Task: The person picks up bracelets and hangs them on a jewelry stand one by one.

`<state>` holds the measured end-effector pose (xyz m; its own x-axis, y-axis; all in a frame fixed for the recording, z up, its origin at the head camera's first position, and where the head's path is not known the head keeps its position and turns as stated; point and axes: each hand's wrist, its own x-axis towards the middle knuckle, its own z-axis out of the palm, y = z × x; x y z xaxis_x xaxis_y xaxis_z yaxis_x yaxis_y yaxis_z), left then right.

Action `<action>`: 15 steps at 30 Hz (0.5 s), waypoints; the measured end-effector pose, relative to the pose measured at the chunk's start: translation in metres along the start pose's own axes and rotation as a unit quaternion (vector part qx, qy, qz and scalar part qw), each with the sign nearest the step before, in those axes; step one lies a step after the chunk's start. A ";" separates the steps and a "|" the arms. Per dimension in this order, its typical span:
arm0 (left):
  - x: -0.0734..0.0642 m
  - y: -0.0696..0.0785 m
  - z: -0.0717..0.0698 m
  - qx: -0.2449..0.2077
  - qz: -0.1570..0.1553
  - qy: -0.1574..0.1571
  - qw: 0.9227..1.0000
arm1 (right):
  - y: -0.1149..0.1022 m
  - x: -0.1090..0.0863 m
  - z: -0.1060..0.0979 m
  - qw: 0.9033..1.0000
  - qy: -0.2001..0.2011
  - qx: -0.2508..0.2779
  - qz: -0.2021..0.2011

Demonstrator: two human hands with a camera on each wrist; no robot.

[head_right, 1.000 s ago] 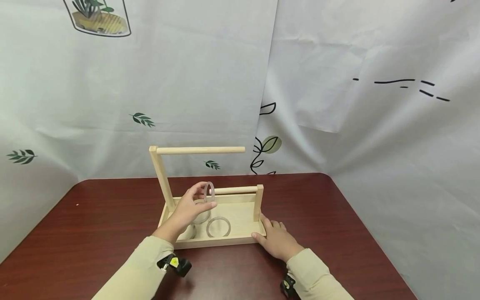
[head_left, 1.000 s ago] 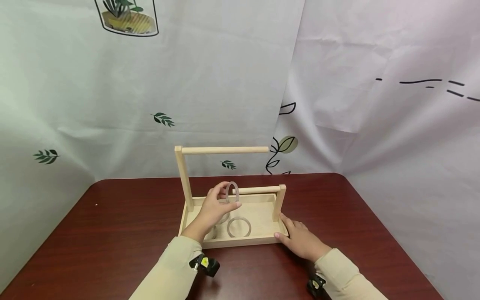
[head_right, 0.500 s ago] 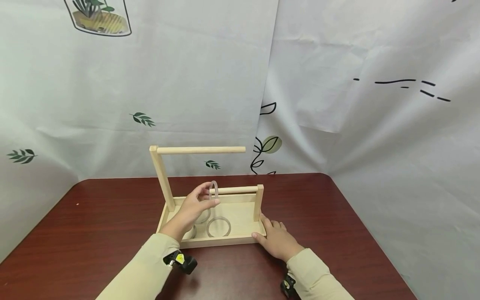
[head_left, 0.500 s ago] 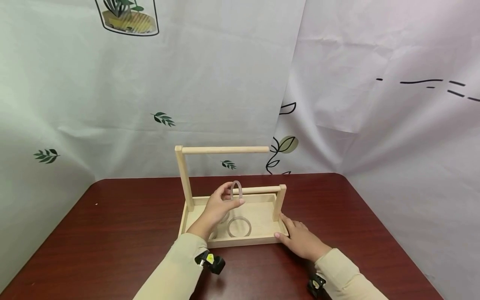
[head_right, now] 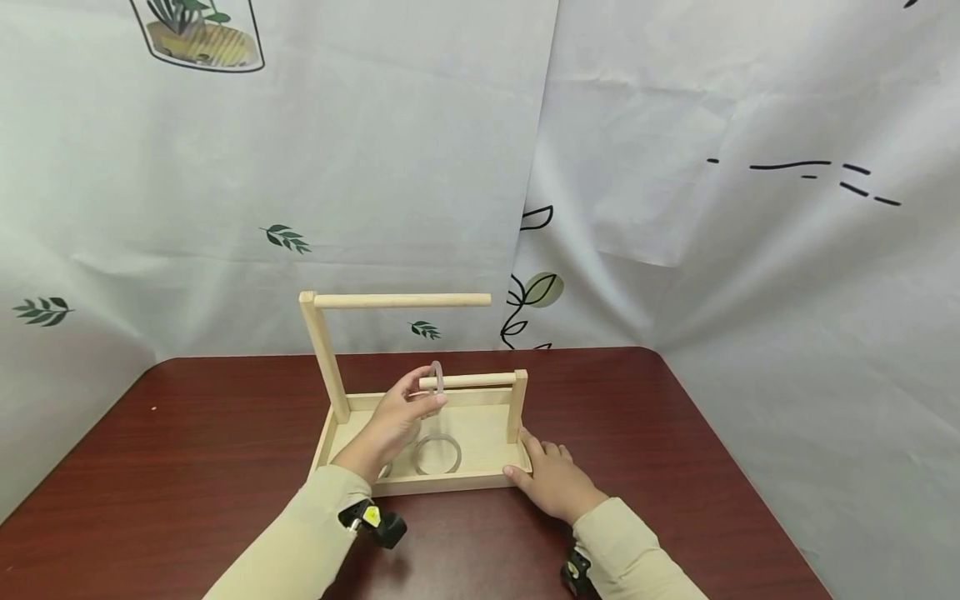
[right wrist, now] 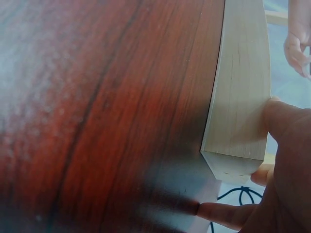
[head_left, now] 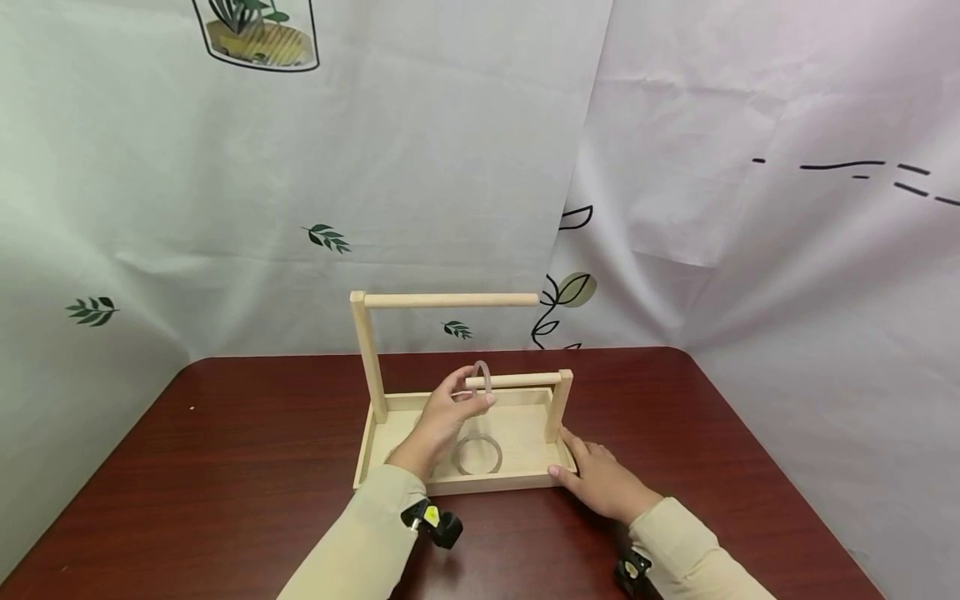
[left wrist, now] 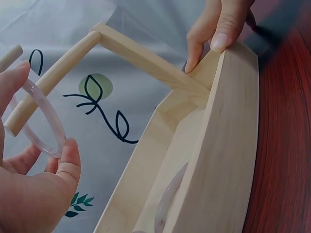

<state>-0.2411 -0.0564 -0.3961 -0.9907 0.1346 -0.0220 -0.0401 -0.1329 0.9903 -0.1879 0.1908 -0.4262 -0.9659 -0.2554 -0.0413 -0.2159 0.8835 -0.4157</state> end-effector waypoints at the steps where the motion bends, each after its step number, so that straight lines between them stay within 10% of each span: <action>1: 0.000 -0.001 0.001 -0.006 -0.001 -0.002 1.000 | 0.000 0.000 0.000 1.000 0.000 0.000 0.000; 15: 0.004 -0.005 0.011 -0.087 -0.009 -0.011 0.996 | 0.003 0.003 0.004 1.000 -0.003 0.001 0.010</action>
<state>-0.2433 -0.0442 -0.3996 -0.9866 0.1591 -0.0351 -0.0820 -0.2990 0.9507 -0.1910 0.1915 -0.4313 -0.9694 -0.2393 -0.0555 -0.1953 0.8879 -0.4166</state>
